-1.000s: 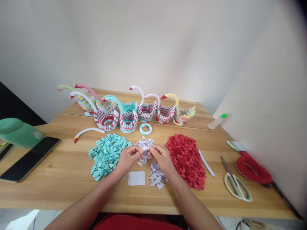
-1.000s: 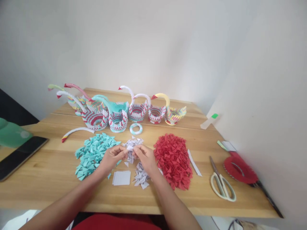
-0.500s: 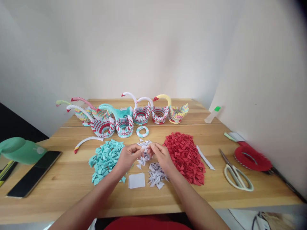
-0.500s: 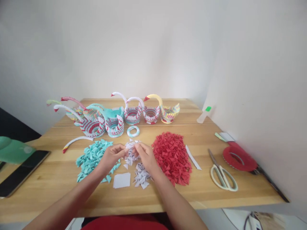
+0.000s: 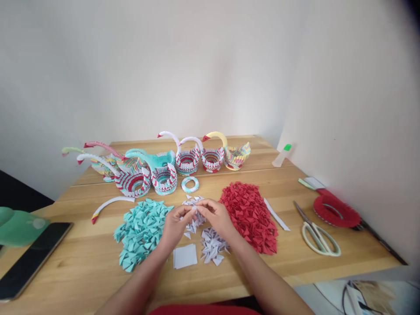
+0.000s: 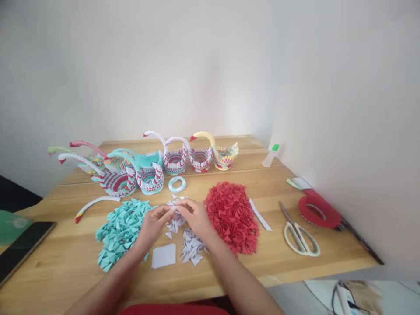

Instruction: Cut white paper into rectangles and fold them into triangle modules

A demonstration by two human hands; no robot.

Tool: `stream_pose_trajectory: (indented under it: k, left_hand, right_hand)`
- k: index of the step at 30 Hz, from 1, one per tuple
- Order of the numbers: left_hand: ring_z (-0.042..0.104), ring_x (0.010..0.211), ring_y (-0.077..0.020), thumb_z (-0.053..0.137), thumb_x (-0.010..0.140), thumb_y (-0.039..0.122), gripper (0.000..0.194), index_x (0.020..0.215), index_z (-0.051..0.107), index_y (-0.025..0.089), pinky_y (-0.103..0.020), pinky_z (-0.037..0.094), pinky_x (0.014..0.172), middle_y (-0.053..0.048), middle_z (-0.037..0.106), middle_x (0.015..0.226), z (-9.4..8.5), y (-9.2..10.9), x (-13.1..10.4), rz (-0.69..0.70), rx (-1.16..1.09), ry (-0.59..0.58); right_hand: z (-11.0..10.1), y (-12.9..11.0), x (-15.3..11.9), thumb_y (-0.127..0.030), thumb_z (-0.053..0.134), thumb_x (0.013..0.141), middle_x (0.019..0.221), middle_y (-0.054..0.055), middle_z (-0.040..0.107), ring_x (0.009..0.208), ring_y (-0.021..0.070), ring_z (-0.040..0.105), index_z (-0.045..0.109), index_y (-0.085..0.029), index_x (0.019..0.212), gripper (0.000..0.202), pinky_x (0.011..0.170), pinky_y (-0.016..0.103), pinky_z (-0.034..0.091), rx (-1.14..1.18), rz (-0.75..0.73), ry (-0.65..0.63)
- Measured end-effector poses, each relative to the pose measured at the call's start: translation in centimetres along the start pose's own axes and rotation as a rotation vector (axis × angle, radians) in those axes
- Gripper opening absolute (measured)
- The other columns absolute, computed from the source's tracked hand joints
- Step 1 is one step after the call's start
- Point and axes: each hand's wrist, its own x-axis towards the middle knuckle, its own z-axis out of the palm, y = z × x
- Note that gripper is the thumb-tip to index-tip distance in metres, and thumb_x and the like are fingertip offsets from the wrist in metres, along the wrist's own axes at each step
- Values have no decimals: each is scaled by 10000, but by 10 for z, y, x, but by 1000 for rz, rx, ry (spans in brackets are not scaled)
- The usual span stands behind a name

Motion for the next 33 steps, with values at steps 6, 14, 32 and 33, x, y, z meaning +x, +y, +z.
stream_pose_trajectory:
  k: [6, 14, 32, 33]
  left_hand:
    - [501, 472, -113, 685, 736, 410, 277, 673, 649, 143, -219, 395, 492, -10, 629, 550, -2, 1, 2, -98, -132, -28]
    - [557, 511, -122, 653, 785, 464, 348, 654, 647, 142, -242, 443, 562, -34, 676, 623, -9, 11, 0, -169, -318, -214]
    - [488, 477, -103, 626, 760, 390, 297, 585, 555, 160, -215, 381, 515, 6, 578, 504, -10, 13, 2, -75, -108, -188]
    - [483, 476, -103, 621, 764, 383, 295, 584, 549, 161, -214, 378, 515, 7, 573, 502, -10, 13, 2, -69, -101, -188]
  right_hand:
    - [-6, -4, -1, -191, 588, 883, 871, 51, 688, 834, 195, 618, 679, -218, 934, 108, 771, 312, 472, -422, -369, 33]
    - [-12, -11, -1, -143, 542, 918, 824, 52, 688, 806, 193, 621, 675, -223, 901, 155, 718, 319, 493, -489, -581, -29]
    - [-15, -7, 3, -186, 588, 905, 844, 62, 690, 803, 192, 632, 696, -231, 901, 117, 725, 334, 517, -459, -573, -133]
    - [-15, -7, 3, -183, 587, 905, 845, 63, 691, 805, 192, 633, 698, -230, 900, 120, 727, 334, 518, -453, -577, -139]
